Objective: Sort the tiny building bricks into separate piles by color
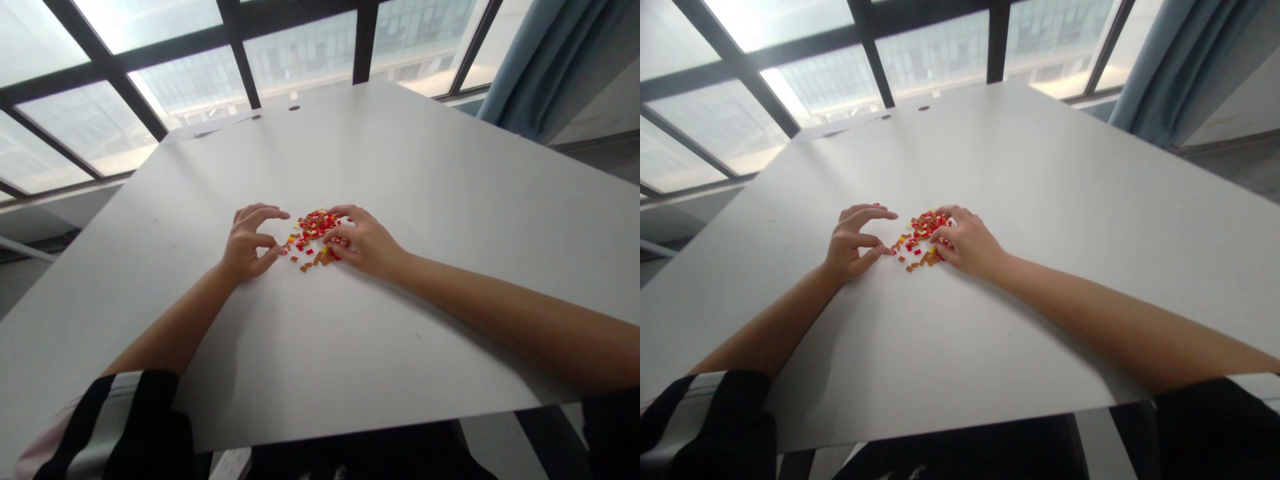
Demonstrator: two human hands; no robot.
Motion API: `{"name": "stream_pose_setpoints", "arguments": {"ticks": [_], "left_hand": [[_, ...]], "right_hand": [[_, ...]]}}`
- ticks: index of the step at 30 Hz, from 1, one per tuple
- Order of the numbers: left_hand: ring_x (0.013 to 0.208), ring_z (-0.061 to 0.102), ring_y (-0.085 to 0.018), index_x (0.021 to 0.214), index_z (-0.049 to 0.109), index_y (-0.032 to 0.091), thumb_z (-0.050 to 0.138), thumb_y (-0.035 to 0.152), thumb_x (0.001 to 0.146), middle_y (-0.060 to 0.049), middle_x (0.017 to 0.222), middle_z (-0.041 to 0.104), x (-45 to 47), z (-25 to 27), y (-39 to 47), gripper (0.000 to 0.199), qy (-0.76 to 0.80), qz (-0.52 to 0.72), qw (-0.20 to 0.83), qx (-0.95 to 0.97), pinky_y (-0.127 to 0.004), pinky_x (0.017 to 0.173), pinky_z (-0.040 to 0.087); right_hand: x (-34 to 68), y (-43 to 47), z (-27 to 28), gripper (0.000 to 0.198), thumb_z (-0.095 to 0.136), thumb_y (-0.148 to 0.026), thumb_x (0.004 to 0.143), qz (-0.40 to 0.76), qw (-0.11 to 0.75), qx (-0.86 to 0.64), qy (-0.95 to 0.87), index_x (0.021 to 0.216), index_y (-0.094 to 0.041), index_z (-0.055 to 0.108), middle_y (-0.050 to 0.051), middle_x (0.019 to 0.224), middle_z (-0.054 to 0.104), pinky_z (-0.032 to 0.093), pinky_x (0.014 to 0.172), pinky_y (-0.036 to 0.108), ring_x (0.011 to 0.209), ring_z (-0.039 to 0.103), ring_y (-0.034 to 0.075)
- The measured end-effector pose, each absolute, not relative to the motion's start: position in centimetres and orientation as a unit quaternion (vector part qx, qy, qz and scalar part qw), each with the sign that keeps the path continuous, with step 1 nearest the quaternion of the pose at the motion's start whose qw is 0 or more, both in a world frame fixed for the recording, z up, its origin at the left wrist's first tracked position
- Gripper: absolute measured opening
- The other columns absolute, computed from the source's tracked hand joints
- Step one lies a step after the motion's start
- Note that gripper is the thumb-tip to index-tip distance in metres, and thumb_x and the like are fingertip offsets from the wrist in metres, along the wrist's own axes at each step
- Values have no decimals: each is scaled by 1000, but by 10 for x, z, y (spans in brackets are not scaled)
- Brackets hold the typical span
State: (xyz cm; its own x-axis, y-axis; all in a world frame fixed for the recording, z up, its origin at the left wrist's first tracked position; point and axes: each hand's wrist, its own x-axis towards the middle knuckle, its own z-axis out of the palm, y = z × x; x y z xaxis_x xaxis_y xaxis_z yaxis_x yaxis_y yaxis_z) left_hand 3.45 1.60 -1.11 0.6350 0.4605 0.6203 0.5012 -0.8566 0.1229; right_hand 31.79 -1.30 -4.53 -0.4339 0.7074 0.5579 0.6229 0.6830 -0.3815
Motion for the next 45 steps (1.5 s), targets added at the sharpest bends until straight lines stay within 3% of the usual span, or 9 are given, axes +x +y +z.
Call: {"name": "stream_pose_setpoints", "arguments": {"ticks": [7, 13, 16, 21, 23, 29, 36, 45], "left_hand": [[123, 62, -29, 56, 69, 28, 59, 32, 88, 3, 114, 79, 12, -19, 33, 34, -413, -315, 125, -845, -53, 111, 39], [127, 56, -33, 95, 85, 32, 52, 41, 99, -6, 123, 74, 2, -36, 50, 34, -571, -280, 133, -760, -56, 111, 39], [127, 55, -35, 117, 82, 32, 50, 41, 101, -10, 125, 71, 3, -40, 53, 37, -613, -245, 109, -743, -57, 112, 39], [126, 58, -36, 130, 76, 34, 52, 35, 100, -12, 125, 70, 3, -39, 54, 38, -628, -245, 66, -735, -59, 113, 40], [125, 59, -34, 126, 78, 33, 53, 31, 100, -11, 126, 70, 4, -37, 52, 36, -597, -275, 60, -751, -58, 115, 40], [134, 55, -27, 91, 83, 34, 57, 29, 95, -1, 129, 70, 21, -20, 30, 27, -387, -329, 47, -860, -51, 119, 40], [142, 49, -29, 93, 85, 40, 62, 32, 93, 2, 143, 65, 45, -12, 7, 24, -302, -279, 29, -911, -55, 121, 35], [136, 56, -26, 77, 84, 37, 57, 35, 98, 2, 133, 73, 38, -11, 15, 33, -307, -282, -32, -909, -51, 121, 38]], "right_hand": [[319, -12, -47, 18, 62, -23, 94, 49, 357, -390, -847, 98, -23, 80, 16, 137, 60, 52, 104, 55, 122, 61, 32], [318, -12, -45, 17, 64, -22, 92, 44, 355, -387, -850, 98, -21, 80, 18, 134, 62, 52, 104, 56, 121, 62, 33], [318, -12, -45, 16, 65, -23, 93, 48, 358, -389, -848, 97, -22, 80, 17, 135, 61, 52, 104, 56, 120, 62, 33], [318, -12, -47, 16, 65, -23, 93, 50, 358, -386, -848, 98, -21, 80, 18, 135, 61, 52, 103, 56, 121, 62, 33], [319, -12, -47, 16, 65, -23, 93, 53, 359, -387, -847, 98, -22, 80, 17, 136, 61, 52, 104, 56, 121, 62, 33], [319, -13, -46, 17, 65, -22, 93, 56, 359, -390, -846, 98, -23, 80, 16, 136, 61, 51, 105, 55, 122, 61, 32], [317, -14, -44, 17, 64, -21, 92, 52, 362, -392, -844, 97, -25, 79, 14, 136, 62, 50, 107, 58, 124, 60, 32], [317, -14, -45, 16, 64, -22, 92, 50, 365, -388, -845, 97, -24, 80, 15, 135, 62, 51, 106, 56, 123, 61, 32]]}}
